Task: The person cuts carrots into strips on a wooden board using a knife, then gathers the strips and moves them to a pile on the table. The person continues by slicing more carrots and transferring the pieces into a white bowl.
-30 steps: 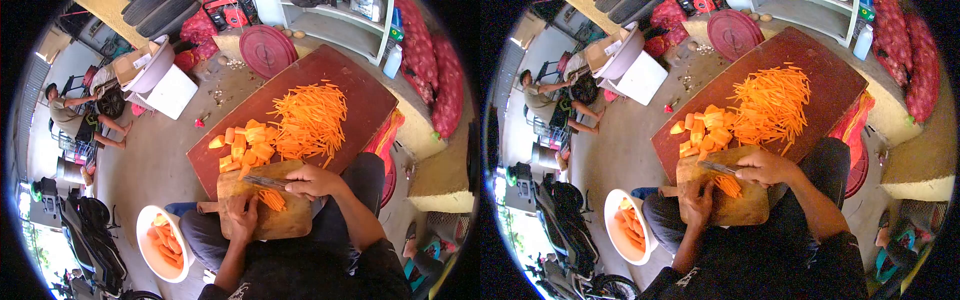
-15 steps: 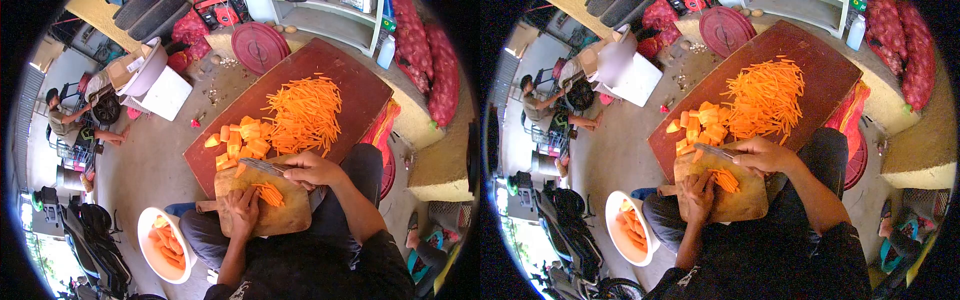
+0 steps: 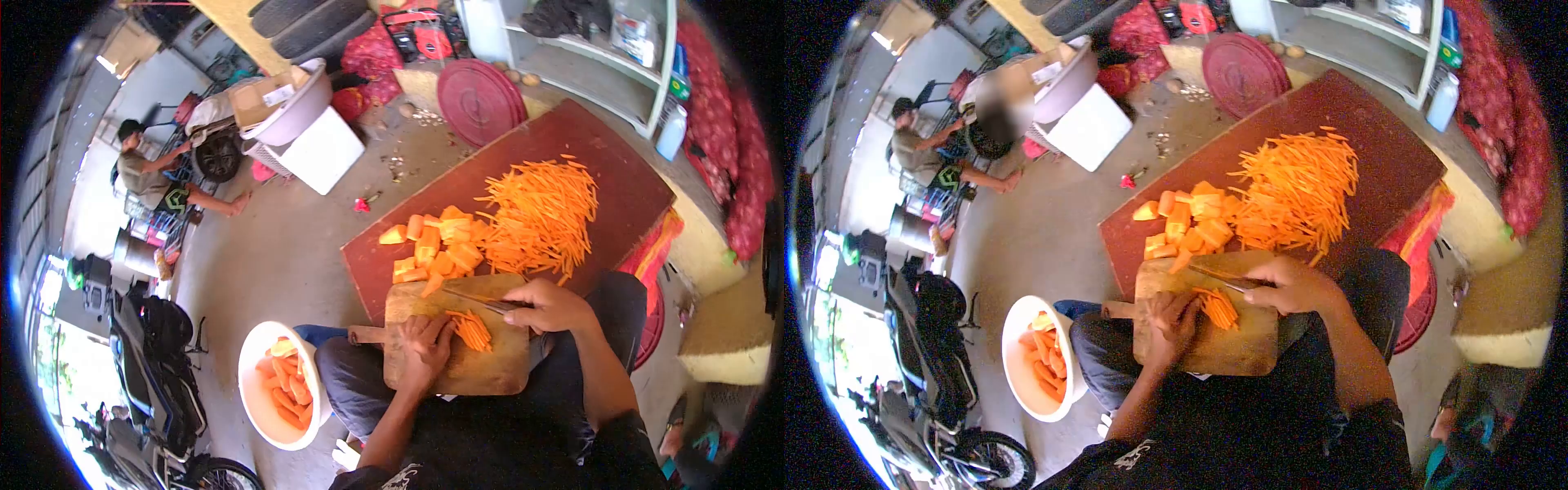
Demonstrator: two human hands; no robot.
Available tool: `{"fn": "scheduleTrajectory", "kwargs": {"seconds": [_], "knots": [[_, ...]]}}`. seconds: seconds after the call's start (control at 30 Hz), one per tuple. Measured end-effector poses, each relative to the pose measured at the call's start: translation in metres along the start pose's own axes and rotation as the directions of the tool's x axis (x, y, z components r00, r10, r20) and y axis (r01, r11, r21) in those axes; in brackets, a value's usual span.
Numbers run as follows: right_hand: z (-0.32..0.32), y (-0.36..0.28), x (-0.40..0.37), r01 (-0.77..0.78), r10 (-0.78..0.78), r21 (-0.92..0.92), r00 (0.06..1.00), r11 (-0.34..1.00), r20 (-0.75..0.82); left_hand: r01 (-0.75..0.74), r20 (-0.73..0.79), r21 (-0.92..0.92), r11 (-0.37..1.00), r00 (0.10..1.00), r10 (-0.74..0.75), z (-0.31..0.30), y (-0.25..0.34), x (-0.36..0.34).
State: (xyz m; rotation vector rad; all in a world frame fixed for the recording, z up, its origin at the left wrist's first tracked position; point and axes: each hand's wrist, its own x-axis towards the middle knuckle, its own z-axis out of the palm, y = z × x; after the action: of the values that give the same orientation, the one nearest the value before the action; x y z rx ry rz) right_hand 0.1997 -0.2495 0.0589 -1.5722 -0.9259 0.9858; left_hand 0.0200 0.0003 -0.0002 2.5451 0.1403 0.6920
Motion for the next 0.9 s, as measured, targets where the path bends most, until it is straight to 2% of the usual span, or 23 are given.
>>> {"fn": "scheduleTrajectory", "kwargs": {"seconds": [0.07, 0.17, 0.27, 0.37, 0.47, 0.57, 0.63, 0.67, 0.73, 0.77, 0.83, 0.9], "knots": [[-0.001, -0.008, -0.004, -0.086, 0.085, 0.104, 0.996, 0.991, 0.009, 0.013, -0.004, 0.012, 1.000, 1.000, -0.013, 0.001, 0.000, 0.000], [0.002, -0.004, -0.001, -0.135, 0.134, -0.011, 0.990, 0.991, -0.031, 0.019, 0.011, 0.018, 1.000, 1.000, -0.019, -0.005, 0.007, 0.001], [0.001, -0.005, -0.001, -0.178, 0.177, -0.030, 0.984, 0.984, -0.036, 0.034, 0.011, 0.016, 0.999, 0.999, -0.034, -0.006, 0.008, 0.001], [0.003, -0.006, -0.001, -0.120, 0.112, -0.122, 0.991, 0.985, -0.067, 0.051, 0.021, 0.006, 0.999, 0.998, -0.051, -0.004, 0.004, -0.001], [0.006, -0.018, -0.003, -0.107, 0.089, -0.140, 0.988, 0.984, -0.127, 0.041, 0.022, 0.027, 0.999, 0.999, -0.042, -0.003, 0.003, 0.000], [0.003, -0.015, -0.001, -0.167, 0.156, -0.192, 0.985, 0.967, -0.070, -0.001, -0.021, 0.028, 1.000, 1.000, 0.002, -0.003, 0.003, 0.001], [0.004, -0.014, -0.001, -0.133, 0.129, -0.214, 0.991, 0.968, -0.033, -0.044, -0.081, -0.021, 0.999, 0.996, 0.042, -0.007, 0.007, 0.003], [0.005, -0.012, -0.002, -0.122, 0.121, -0.220, 0.992, 0.968, -0.017, 0.016, -0.099, -0.064, 0.998, 0.995, -0.023, -0.008, 0.006, 0.003], [0.010, 0.016, 0.004, 0.135, -0.149, -0.341, 0.989, 0.930, -0.015, 0.133, -0.112, -0.157, 0.979, 0.982, -0.151, -0.008, 0.004, -0.003], [0.009, 0.029, 0.003, 0.256, -0.283, -0.402, 0.959, 0.879, -0.006, 0.326, -0.063, -0.435, 0.839, 0.919, -0.390, -0.004, 0.004, -0.007], [0.012, 0.000, -0.003, 0.097, -0.095, -0.331, 0.995, 0.939, 0.023, 0.260, -0.168, -0.356, 0.898, 0.927, -0.335, -0.002, -0.011, -0.009], [0.013, -0.020, -0.007, -0.001, 0.012, -0.312, 0.999, 0.950, 0.033, 0.320, -0.138, -0.400, 0.859, 0.905, -0.401, -0.009, -0.006, -0.005]]}}
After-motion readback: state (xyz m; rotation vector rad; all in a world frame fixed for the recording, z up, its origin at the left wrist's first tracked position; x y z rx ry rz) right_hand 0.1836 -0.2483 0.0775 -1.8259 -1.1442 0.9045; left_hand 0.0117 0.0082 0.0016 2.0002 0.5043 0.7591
